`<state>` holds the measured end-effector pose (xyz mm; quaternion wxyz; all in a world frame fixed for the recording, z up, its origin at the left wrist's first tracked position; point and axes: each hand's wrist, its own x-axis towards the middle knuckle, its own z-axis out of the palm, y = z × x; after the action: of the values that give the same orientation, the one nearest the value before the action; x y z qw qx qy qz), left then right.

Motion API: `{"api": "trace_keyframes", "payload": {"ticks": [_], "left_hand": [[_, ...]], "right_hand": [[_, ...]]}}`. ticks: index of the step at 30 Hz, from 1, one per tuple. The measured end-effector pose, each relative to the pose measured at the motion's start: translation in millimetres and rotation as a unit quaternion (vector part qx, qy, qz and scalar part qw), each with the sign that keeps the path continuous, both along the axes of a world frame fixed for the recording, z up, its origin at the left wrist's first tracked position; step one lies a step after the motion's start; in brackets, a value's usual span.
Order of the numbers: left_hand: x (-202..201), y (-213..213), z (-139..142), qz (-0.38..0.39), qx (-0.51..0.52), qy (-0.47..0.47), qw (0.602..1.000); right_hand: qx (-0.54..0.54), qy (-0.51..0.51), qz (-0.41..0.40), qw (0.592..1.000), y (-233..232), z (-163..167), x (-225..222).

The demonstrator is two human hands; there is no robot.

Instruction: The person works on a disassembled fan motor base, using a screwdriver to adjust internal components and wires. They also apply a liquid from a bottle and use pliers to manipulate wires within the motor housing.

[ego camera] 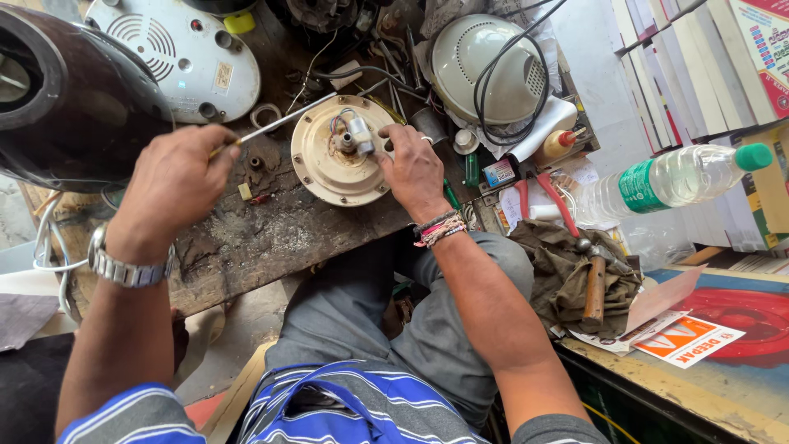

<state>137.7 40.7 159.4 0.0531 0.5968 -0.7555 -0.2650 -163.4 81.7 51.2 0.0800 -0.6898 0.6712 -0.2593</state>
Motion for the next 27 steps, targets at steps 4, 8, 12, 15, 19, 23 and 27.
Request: {"api": "trace_keyframes", "payload": {"ticks": [4, 8, 12, 15, 19, 23, 27], "left_hand": [[9, 24, -11, -0.029, -0.032, 0.048, 0.998], [9, 45, -28, -0.002, 0.016, 0.053, 0.998], [5, 56, -41, 0.016, 0.05, 0.073, 0.996], [0, 59, -46, 0.005, 0.027, 0.114, 0.993], [-4, 57, -51, 0.003, 0.006, 0.129, 0.992], [-8, 54, -55, 0.01, 0.031, 0.103, 0.994], [-42, 40, -73, 0.028, 0.04, 0.203, 0.978]], "right_hand": [[-0.007, -0.031, 0.059, 0.998, 3, -3, 0], [0.018, -0.04, 0.068, 0.997, 5, -6, 3], [0.0, -0.025, 0.074, 0.997, 3, -8, 3], [0.015, -0.02, 0.071, 0.997, 3, -9, 2], [0.031, -0.015, 0.07, 0.997, 2, -10, 1], [0.042, -0.009, 0.068, 0.997, 2, -8, 2], [0.046, -0.036, 0.052, 0.997, 3, 0, -2]]}}
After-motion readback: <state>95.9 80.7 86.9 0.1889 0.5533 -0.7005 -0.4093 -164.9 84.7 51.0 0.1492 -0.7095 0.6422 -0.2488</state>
